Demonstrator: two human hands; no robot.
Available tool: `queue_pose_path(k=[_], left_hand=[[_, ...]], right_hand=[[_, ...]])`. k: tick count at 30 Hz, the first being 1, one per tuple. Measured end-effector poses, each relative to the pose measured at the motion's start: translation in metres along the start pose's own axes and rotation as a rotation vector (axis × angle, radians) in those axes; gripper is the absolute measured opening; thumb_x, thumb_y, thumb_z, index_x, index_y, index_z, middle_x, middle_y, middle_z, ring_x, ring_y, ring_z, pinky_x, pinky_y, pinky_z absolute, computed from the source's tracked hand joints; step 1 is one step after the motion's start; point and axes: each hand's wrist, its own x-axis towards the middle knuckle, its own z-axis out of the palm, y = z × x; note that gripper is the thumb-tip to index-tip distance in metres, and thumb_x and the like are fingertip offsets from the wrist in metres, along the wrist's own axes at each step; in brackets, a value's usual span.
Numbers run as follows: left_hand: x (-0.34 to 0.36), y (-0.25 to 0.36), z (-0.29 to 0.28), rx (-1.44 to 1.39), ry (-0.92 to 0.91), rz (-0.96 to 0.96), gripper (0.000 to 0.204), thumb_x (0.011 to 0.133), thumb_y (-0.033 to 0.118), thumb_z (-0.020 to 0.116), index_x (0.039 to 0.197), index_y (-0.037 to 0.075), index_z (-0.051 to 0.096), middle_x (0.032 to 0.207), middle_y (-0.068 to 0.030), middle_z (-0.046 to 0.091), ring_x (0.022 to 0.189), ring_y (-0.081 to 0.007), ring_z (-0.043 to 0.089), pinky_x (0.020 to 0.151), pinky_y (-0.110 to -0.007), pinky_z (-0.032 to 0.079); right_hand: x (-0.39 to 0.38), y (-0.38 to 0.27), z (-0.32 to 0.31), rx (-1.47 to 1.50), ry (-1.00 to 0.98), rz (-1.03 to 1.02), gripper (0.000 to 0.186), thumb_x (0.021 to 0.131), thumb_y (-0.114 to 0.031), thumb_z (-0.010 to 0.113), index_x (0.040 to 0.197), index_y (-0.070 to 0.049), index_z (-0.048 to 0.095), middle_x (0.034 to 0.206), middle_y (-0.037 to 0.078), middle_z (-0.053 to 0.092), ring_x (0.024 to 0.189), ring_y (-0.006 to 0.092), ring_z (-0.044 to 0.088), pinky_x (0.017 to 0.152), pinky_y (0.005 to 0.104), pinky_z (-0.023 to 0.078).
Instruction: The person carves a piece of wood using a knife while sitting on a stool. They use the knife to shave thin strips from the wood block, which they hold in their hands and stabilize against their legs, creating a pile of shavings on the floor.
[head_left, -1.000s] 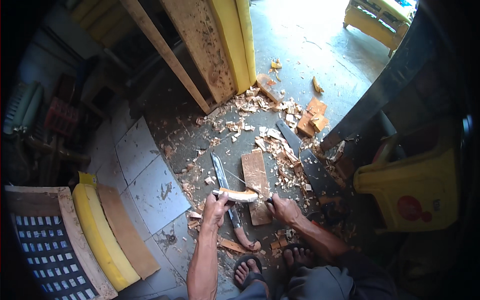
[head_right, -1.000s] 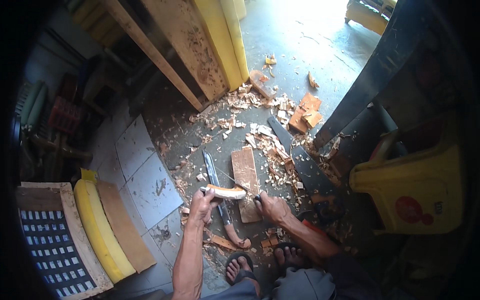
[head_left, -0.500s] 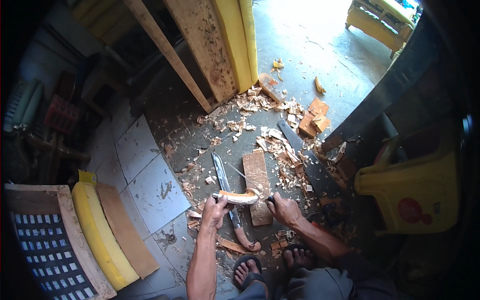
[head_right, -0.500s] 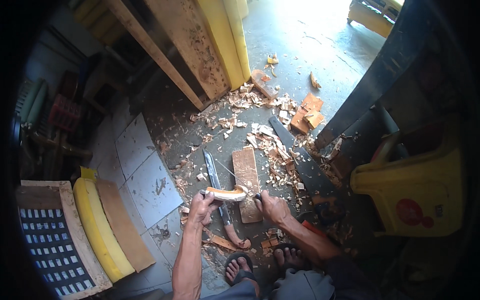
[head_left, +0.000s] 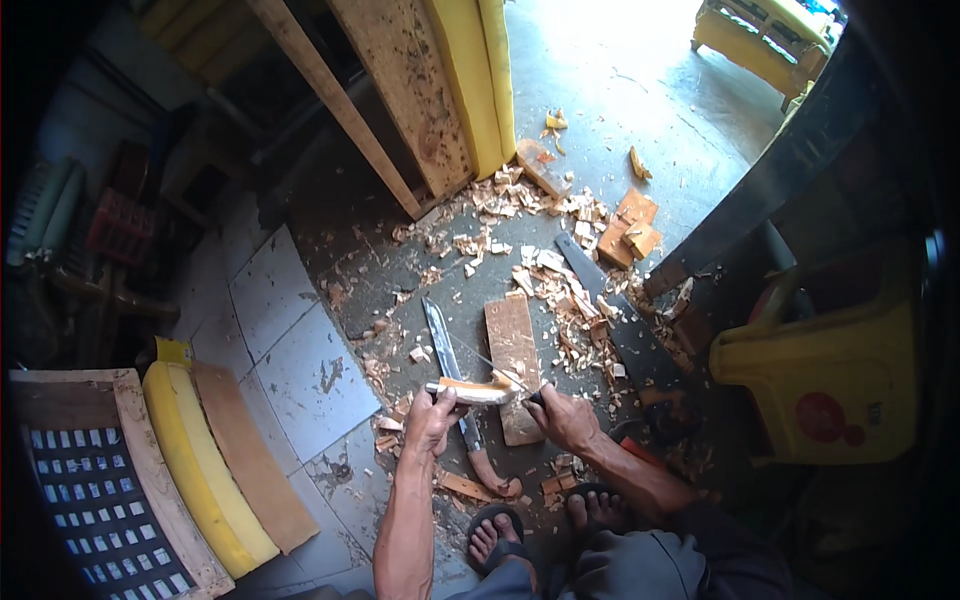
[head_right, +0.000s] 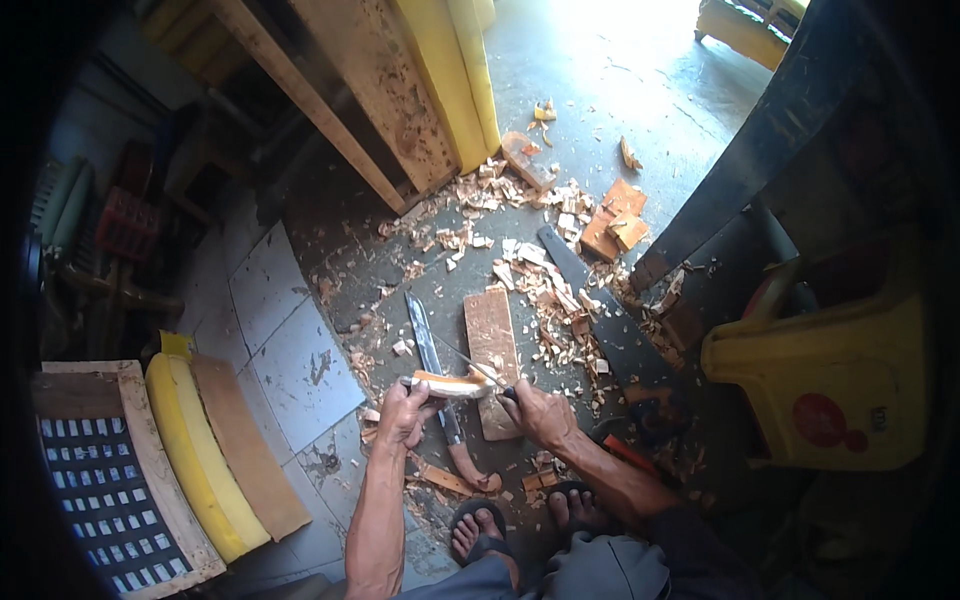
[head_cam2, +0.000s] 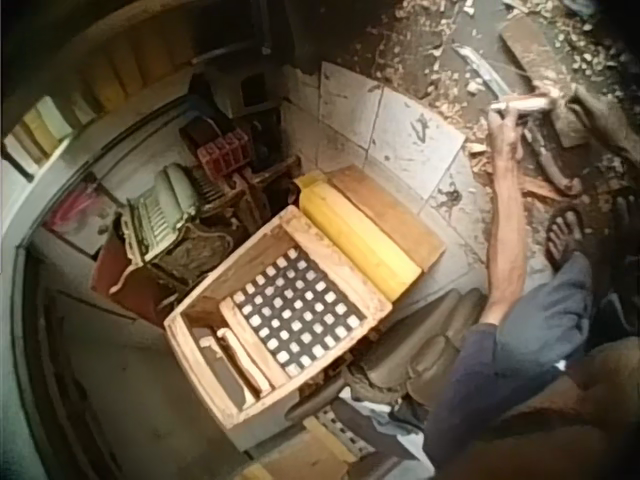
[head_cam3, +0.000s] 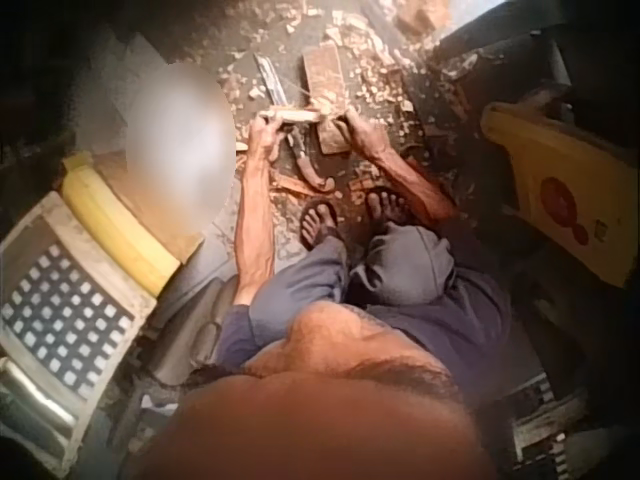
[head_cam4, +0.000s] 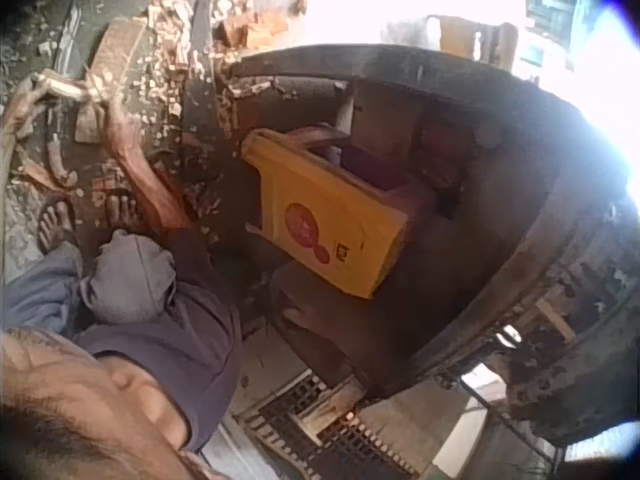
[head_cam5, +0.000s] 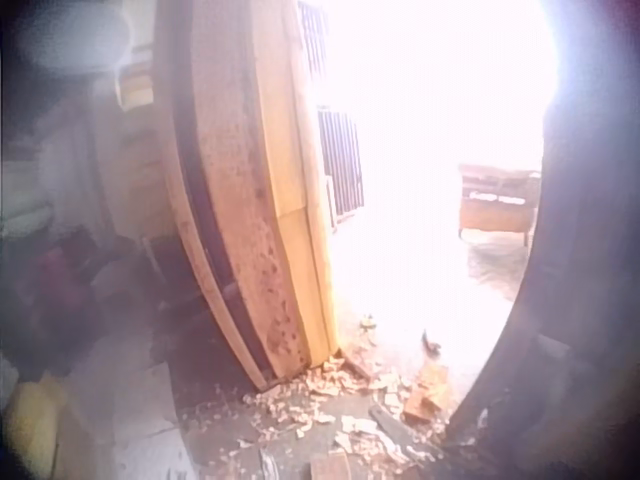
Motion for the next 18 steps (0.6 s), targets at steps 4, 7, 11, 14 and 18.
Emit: queue_pose_path(k=[4,7,11,14,18], left_hand=[[0.001,-0.001,0.000,0.032,0.030,-0.032,0.027,0.103,0.015,0.056,0.122,-0.003,0.052,0.113,-0.0177,0.066,0.103,-0.0294,0.068,0.095,-0.052,0.055],[0.001,0.002,0.001,0.003,0.020,-0.034,0.027,0.103,0.016,0.056,0.121,-0.003,0.052,0.115,-0.0178,0.066,0.104,-0.0291,0.067,0.096,-0.051,0.054],[0.001,0.003,0.002,0.027,0.024,-0.045,0.027,0.102,0.015,0.056,0.122,-0.003,0.052,0.115,-0.0168,0.066,0.105,-0.0286,0.067,0.095,-0.049,0.055],[0.002,-0.002,-0.001,-0.011,0.021,-0.026,0.028,0.102,0.015,0.056,0.123,-0.005,0.054,0.115,-0.0176,0.067,0.105,-0.0289,0.067,0.094,-0.048,0.054],[0.002,-0.019,-0.013,-0.158,0.011,-0.079,0.031,0.101,0.014,0.054,0.121,-0.009,0.058,0.114,-0.0226,0.068,0.108,-0.0329,0.067,0.099,-0.054,0.052]], right_hand=[[0.005,0.001,-0.004,-0.093,-0.160,0.152,0.034,0.096,-0.034,0.065,0.088,-0.005,0.050,0.069,0.020,0.066,0.062,0.0401,0.066,0.051,0.0476,0.051],[0.006,0.003,-0.008,0.017,-0.018,0.051,0.037,0.097,-0.037,0.062,0.088,-0.004,0.049,0.070,0.022,0.066,0.064,0.0445,0.066,0.055,0.0532,0.051],[0.007,0.005,-0.007,0.004,-0.078,0.103,0.035,0.096,-0.035,0.063,0.090,-0.003,0.050,0.069,0.022,0.065,0.064,0.0445,0.066,0.054,0.0526,0.051],[0.004,0.006,-0.004,-0.015,-0.075,0.112,0.033,0.097,-0.034,0.062,0.093,-0.004,0.050,0.069,0.023,0.065,0.066,0.0448,0.066,0.058,0.0543,0.051],[0.001,0.005,-0.002,-0.034,-0.191,0.236,0.035,0.098,-0.037,0.058,0.097,-0.003,0.050,0.075,0.026,0.067,0.070,0.0477,0.066,0.063,0.0561,0.052]])
